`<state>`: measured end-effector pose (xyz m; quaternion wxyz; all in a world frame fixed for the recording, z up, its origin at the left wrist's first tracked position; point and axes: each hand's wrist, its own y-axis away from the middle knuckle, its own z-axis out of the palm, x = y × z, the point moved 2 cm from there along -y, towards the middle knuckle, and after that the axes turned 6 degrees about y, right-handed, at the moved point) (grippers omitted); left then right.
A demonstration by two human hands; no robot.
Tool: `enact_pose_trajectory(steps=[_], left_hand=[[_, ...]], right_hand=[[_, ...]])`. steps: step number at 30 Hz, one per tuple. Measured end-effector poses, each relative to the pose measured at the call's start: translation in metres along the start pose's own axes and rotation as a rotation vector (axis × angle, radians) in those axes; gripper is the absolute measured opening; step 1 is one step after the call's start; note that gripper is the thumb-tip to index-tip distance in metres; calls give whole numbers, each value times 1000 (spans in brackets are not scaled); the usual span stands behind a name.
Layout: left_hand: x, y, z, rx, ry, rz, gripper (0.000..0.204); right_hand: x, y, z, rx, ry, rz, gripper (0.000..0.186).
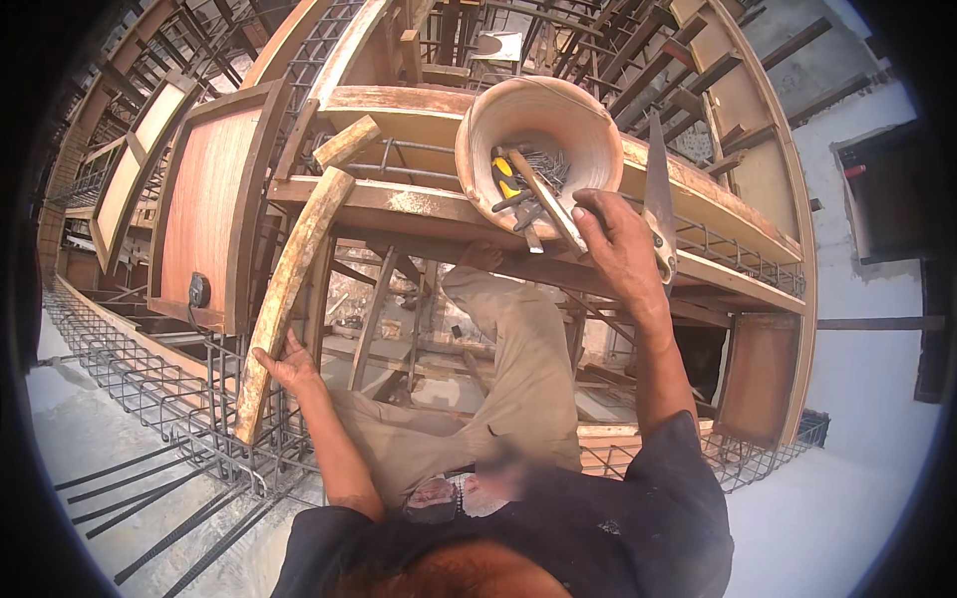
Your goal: The person saws a piece of wood, hammers nails into a wooden beam, and places wooden panels onto a rebar structure.
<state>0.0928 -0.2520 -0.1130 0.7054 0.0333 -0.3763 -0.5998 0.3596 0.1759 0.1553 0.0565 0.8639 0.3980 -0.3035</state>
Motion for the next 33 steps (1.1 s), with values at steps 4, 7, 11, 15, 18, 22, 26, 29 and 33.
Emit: enact_pose_trajectory(steps=[4, 7, 11, 15, 18, 22, 26, 29, 33], left_hand=[[7, 3, 0, -4, -93, -8, 98], [-16, 29, -1, 79, 52, -321, 95], [-51, 79, 24, -494, -546, -483, 55], [-97, 167, 154, -1098, -732, -385, 27], [-156, 209, 233, -1463, -1015, -282, 21], [-272, 252, 303, -2010, -1315, 236, 17], [-366, 258, 295, -2116, -1870, 562, 23], [-398, 244, 282, -2086, -2084, 574, 24], [-409, 244, 279, -2042, -2190, 520, 22]], right_hand=[[34, -67, 48, -354, 464, 38, 41], [83, -102, 75, -441, 514, -26, 48], [44, -107, 46, -466, -58, 271, 57], [40, -50, 5, -228, -695, 230, 67], [44, 30, 16, 8, -1107, 190, 78], [45, 120, 44, -61, -1285, 366, 27], [42, 188, 116, 9, -1614, 563, 14], [43, 209, 134, -78, -1621, 731, 11], [57, 219, 146, -151, -1533, 732, 14]])
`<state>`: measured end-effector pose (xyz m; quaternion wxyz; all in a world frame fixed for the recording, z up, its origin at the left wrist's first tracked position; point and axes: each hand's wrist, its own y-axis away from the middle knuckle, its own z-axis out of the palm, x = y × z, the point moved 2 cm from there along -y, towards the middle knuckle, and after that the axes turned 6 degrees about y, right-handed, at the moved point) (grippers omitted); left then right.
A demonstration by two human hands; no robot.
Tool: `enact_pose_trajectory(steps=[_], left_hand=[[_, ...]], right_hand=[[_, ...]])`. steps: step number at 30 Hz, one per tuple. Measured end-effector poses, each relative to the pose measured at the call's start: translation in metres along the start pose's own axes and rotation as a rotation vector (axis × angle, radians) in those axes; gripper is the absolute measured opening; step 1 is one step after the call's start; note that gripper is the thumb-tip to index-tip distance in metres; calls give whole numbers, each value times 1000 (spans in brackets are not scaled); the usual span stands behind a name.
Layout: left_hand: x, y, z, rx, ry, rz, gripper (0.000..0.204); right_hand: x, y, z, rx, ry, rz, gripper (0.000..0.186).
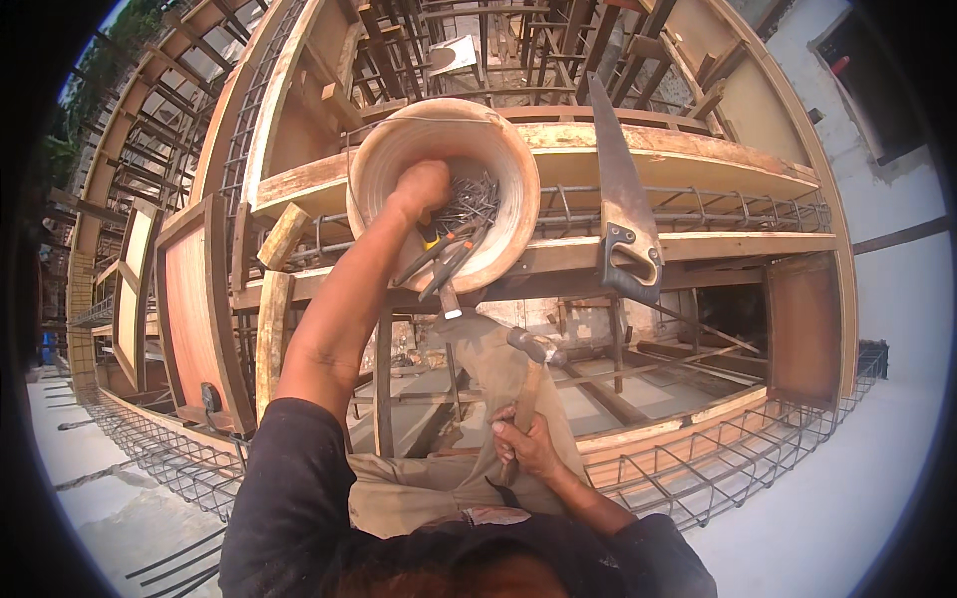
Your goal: The person saws a piece of wood, hammers nails into a wooden beam, and places wooden panels onto a rebar structure.
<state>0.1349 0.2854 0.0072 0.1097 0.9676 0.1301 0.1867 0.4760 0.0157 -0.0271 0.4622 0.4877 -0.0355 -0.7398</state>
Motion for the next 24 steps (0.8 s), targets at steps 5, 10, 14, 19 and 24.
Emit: enact_pose_trajectory(steps=[5, 10, 14, 19, 24], left_hand=[[-5, 0, 0, -114, -86, 100, 24], [-4, 17, -25, 187, 572, 197, 23], [-3, 44, -32, -49, 1511, 73, 20], [-6, 68, -34, -17, 1626, -1, 15], [-16, 81, -33, -23, 1647, 5, 13]], right_hand=[[-4, -8, 1, 38, -60, 26, 19], [-5, -10, 4, 54, -79, 24, 19], [-11, -9, 6, 102, -24, -2, 23], [-36, -30, 10, 140, 57, -153, 27], [-90, -58, 32, 254, 302, -427, 29]])
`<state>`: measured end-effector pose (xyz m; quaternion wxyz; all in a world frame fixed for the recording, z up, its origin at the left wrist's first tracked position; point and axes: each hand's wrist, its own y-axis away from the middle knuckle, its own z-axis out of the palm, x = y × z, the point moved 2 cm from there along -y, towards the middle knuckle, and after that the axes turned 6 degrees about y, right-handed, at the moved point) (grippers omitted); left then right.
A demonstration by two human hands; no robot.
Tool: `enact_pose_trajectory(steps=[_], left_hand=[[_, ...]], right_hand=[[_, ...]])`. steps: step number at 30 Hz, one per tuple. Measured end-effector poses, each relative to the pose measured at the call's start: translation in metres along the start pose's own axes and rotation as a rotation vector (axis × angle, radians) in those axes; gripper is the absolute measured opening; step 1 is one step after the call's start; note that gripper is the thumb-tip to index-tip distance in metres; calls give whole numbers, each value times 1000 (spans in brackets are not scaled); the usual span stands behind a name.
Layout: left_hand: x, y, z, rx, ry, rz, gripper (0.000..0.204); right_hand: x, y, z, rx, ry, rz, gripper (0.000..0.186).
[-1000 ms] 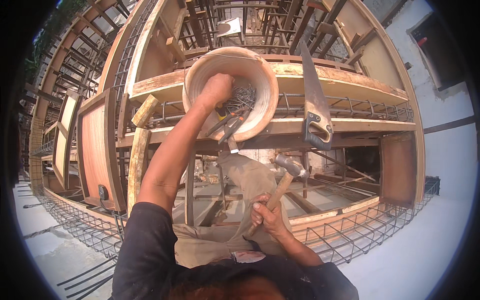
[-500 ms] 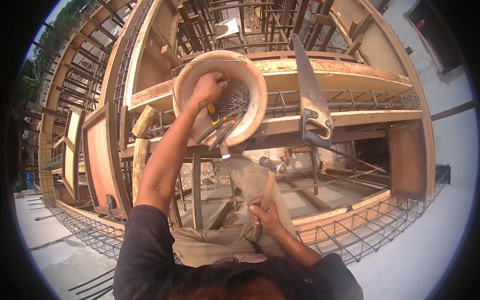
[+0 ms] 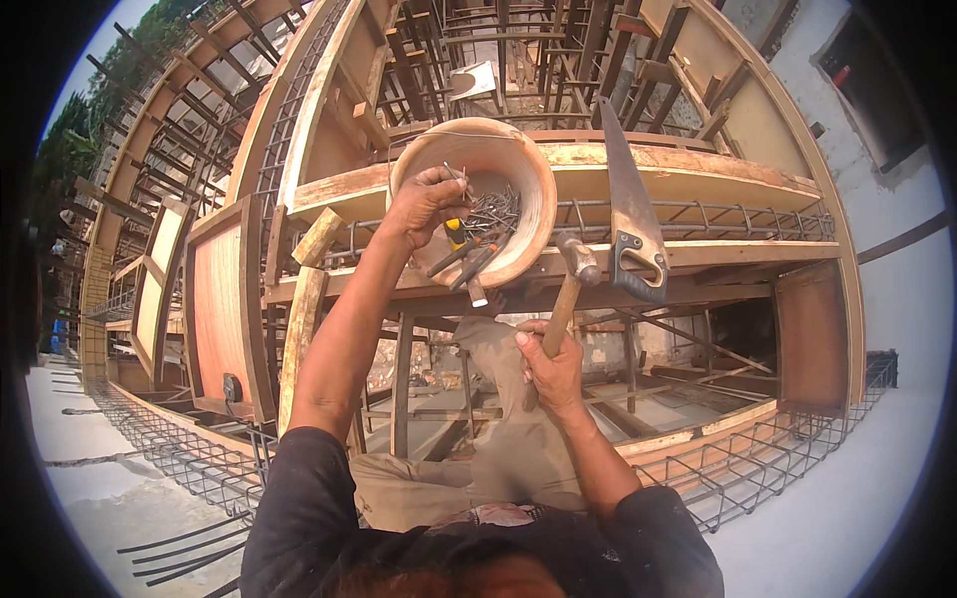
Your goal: The person saws a piece of wood, hammers nails into a wooden beam, and places wooden panels onto a rebar structure.
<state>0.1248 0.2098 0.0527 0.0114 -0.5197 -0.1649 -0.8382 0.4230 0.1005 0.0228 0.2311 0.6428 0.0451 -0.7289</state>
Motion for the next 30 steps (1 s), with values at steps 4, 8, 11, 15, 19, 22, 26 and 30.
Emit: enact_pose_trajectory(steps=[4, 8, 11, 15, 19, 22, 26, 30], left_hand=[[2, 13, 14, -52, 47, 37, 13], [6, 26, 21, -80, 142, 44, 13], [6, 38, 32, -117, 213, 75, 12], [4, 26, 25, -15, 85, 184, 8], [25, 12, 0, 336, -1024, 497, 17], [18, -10, -10, 223, -1233, 587, 17], [-10, -40, 10, 179, -1181, 345, 23], [-34, -68, 34, 4, -1086, 323, 27]], right_hand=[[-43, -45, 15, 73, 183, -145, 30], [-70, -86, 40, 70, 326, -246, 30], [-74, -105, 60, 44, 280, -264, 30], [-92, -116, 62, 99, 338, -247, 29], [-85, -89, 37, 95, 120, -193, 28], [-60, -45, 21, 90, -79, -100, 28], [-9, 21, -2, 108, -167, 101, 27], [40, 57, -15, 98, -143, 272, 26]])
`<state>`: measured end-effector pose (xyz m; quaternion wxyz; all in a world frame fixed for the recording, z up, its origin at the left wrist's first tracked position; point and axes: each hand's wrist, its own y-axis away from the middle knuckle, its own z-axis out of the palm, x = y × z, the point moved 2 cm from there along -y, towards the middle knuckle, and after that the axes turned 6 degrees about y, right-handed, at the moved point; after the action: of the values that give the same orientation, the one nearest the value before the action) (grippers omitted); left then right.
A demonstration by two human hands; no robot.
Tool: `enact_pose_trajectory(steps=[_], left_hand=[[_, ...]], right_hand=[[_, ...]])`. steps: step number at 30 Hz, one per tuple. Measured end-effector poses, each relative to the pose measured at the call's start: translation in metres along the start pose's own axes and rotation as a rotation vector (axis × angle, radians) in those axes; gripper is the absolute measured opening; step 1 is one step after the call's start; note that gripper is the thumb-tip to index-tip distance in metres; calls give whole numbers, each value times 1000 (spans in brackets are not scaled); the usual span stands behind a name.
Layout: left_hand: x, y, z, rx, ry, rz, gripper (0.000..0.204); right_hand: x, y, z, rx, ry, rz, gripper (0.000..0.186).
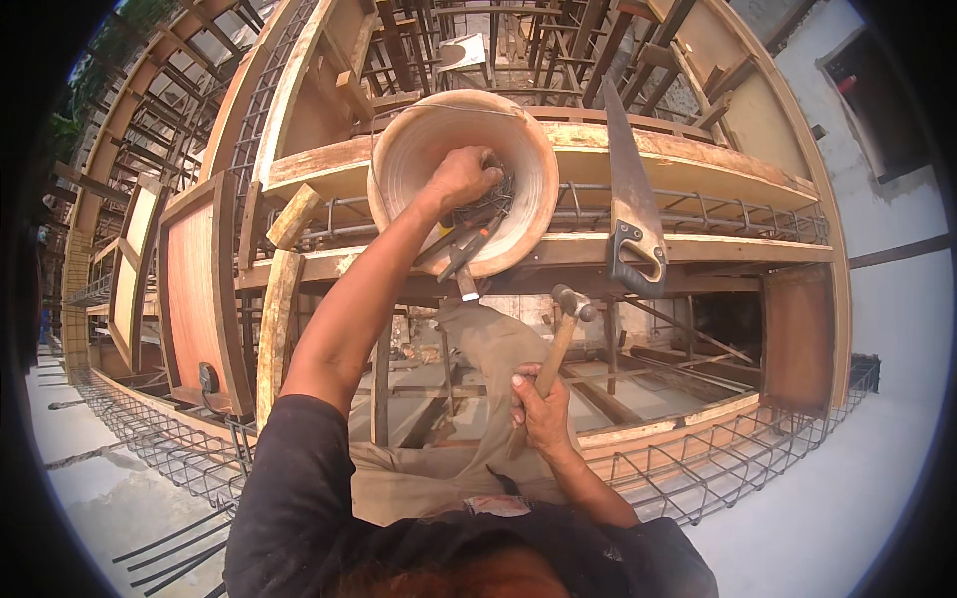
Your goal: The person saws a piece of wood, hammers nails into a wooden beam, and places wooden panels onto a rebar structure.
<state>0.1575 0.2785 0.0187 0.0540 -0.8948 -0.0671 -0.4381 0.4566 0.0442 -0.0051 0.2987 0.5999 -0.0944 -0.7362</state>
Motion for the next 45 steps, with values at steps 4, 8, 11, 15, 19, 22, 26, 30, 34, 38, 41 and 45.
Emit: enact_pose_trajectory(steps=[4, 8, 11, 15, 19, 22, 26, 30, 34, 38, 41, 45], left_hand=[[-5, -20, 27, -85, -236, -118, 34], [-7, -27, 34, -154, -328, -54, 34], [-12, -30, 38, -158, -354, -37, 33], [-5, -29, 40, -110, -300, -117, 33], [-35, -22, 25, -16, 42, -134, 36], [-30, -14, 9, 27, 105, -125, 37], [-22, 2, -17, 68, 346, -262, 33], [-19, 13, -30, 57, 672, -247, 18], [-14, 16, -28, 9, 667, -277, 10], [7, 18, -10, 15, 891, -396, 9], [-13, 4, 0, -229, 494, -343, 25], [-13, -3, 15, -83, -99, -63, 43]], right_hand=[[25, -4, -5, -39, 22, 87, 26], [31, -7, -7, -51, 59, 107, 26], [33, -10, -9, -82, 66, 101, 21], [29, -12, -6, -78, 35, 117, 22], [32, -13, -3, -84, 72, 119, 24], [29, -12, -6, -56, 40, 130, 27], [28, -13, -7, -69, 38, 124, 32], [28, -13, -3, -80, 67, 121, 32], [28, -14, -1, -76, 35, 129, 32], [31, -17, -3, -61, 13, 127, 33], [28, -17, 0, -70, 6, 164, 33], [27, -18, -2, -51, 6, 148, 31]])
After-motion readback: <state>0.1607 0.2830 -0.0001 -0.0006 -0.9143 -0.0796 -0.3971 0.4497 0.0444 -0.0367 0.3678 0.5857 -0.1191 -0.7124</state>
